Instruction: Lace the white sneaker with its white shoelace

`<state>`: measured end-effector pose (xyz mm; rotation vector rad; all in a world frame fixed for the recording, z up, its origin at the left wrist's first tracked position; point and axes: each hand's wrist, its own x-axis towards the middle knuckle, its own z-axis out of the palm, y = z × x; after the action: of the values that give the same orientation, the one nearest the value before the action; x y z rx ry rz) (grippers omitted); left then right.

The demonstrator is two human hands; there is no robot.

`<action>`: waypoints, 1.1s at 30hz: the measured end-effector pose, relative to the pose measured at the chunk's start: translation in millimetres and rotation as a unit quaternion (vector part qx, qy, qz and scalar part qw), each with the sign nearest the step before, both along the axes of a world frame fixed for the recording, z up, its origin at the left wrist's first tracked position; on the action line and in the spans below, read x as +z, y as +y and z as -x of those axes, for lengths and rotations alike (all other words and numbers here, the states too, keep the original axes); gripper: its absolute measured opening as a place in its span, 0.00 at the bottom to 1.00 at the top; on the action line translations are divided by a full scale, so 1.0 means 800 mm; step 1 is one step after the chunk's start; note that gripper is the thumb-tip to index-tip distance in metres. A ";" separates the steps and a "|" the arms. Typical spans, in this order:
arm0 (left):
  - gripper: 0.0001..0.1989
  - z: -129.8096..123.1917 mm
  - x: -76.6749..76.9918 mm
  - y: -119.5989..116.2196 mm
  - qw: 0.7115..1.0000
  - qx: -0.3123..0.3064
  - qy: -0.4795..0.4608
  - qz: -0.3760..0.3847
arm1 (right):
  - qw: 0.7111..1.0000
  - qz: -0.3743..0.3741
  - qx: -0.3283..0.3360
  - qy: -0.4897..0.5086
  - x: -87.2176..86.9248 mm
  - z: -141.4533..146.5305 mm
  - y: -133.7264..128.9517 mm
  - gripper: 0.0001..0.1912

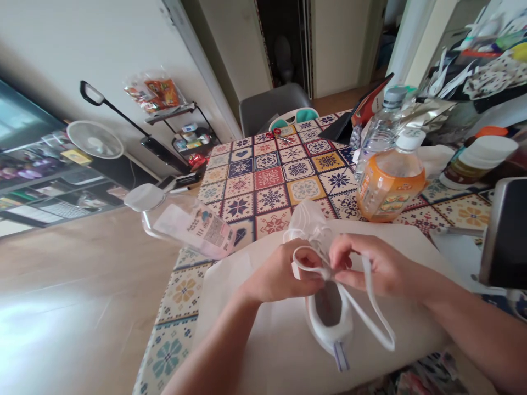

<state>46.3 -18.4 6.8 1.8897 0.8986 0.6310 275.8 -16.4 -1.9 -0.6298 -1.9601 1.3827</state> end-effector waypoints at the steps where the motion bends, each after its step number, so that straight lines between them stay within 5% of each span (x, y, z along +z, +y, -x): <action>1: 0.05 -0.001 0.000 -0.001 1.000 -0.006 0.004 0.002 | 0.997 -0.042 -0.032 -0.058 -0.001 0.004 0.000 0.06; 5: 0.08 -0.002 -0.002 -0.004 1.000 -0.013 -0.007 0.000 | 0.985 -0.109 -0.017 -0.135 -0.003 0.014 0.001 0.07; 18: 0.09 -0.003 -0.005 -0.002 0.999 -0.024 -0.012 -0.037 | 0.992 -0.082 0.013 -0.098 -0.008 0.017 0.002 0.08; 27: 0.07 0.000 -0.006 0.000 0.999 -0.019 -0.018 -0.030 | 0.996 -0.013 0.064 -0.053 -0.005 0.013 0.006 0.03; 33: 0.10 0.003 -0.006 0.003 0.998 -0.046 -0.030 -0.010 | 0.996 0.052 0.076 -0.010 -0.008 0.011 0.012 0.14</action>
<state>44.3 -16.2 1.7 1.9087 0.7656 0.6397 267.3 -6.7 -8.0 -0.5522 -1.9970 1.5857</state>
